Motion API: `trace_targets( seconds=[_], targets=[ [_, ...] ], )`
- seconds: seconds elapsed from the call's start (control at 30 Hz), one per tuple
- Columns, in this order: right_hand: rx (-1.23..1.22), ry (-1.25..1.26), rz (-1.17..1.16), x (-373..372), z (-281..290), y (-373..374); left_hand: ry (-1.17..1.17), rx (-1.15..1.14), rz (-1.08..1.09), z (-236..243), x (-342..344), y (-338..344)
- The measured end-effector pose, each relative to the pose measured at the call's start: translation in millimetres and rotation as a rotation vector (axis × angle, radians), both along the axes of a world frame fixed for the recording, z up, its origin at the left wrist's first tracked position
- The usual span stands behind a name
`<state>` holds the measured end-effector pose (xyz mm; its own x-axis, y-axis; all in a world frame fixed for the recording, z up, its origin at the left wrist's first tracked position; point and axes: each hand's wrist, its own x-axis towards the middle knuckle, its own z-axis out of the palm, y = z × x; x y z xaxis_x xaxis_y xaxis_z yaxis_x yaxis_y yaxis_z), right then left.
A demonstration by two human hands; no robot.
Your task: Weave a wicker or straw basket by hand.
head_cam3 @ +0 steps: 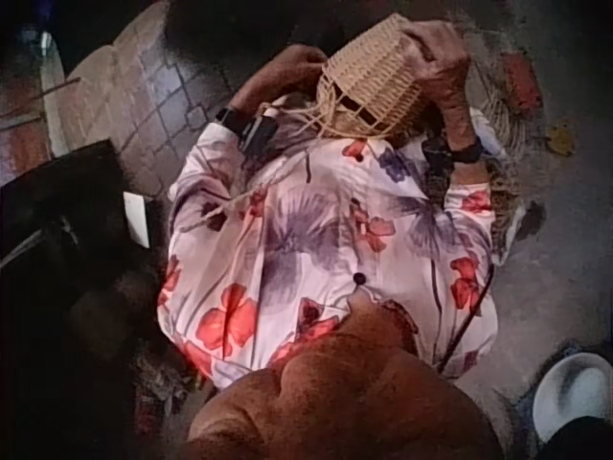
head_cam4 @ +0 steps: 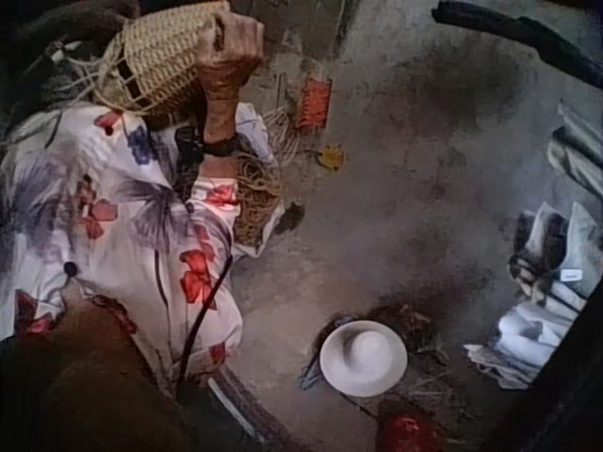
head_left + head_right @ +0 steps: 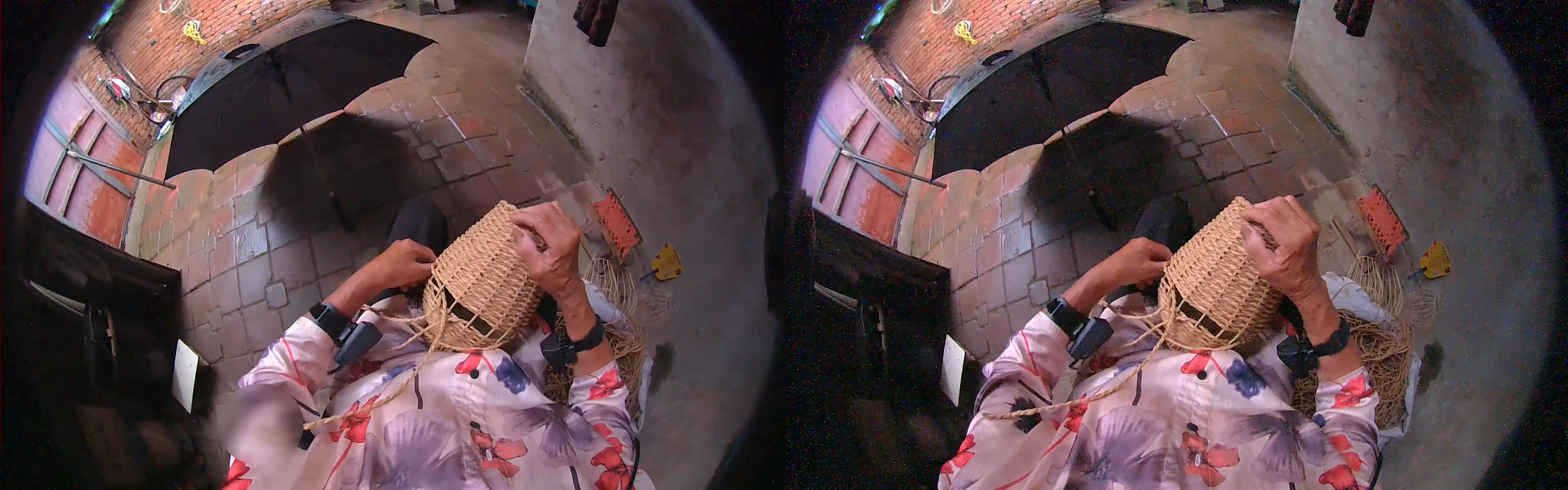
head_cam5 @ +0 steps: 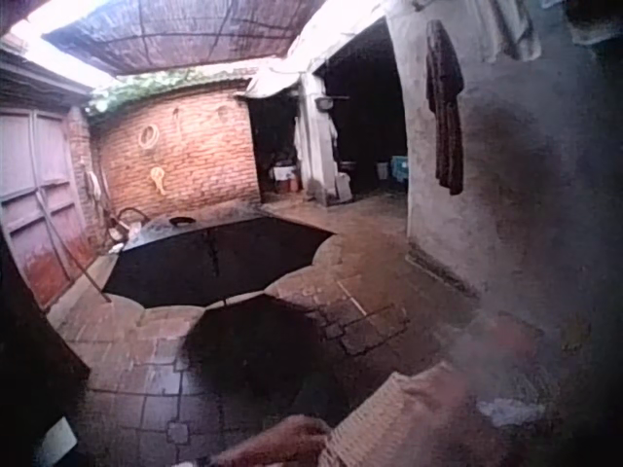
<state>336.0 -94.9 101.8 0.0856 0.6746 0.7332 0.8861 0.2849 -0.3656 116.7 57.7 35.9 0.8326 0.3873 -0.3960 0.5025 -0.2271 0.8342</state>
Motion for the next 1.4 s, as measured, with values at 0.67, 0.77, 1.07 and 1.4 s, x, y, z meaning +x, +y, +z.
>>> trace_targets(
  seconds=[0.67,0.77,1.07,1.4],
  targets=[
    [-0.39,0.234,-0.086,21.0,-64.8,55.0,-0.271,-0.068,0.584,-3.4,-51.3,-9.2],
    [-0.382,0.171,-0.107,31.9,-68.9,46.8,-0.368,0.124,0.736,-44.5,-122.0,68.1],
    [-0.426,0.206,-0.144,24.4,-64.7,50.9,-0.159,0.76,0.628,-21.8,-146.4,76.3],
    [-0.651,0.235,-0.115,18.8,-54.6,74.4,-0.256,-0.042,0.271,11.0,-46.7,-35.7]
  ],
)
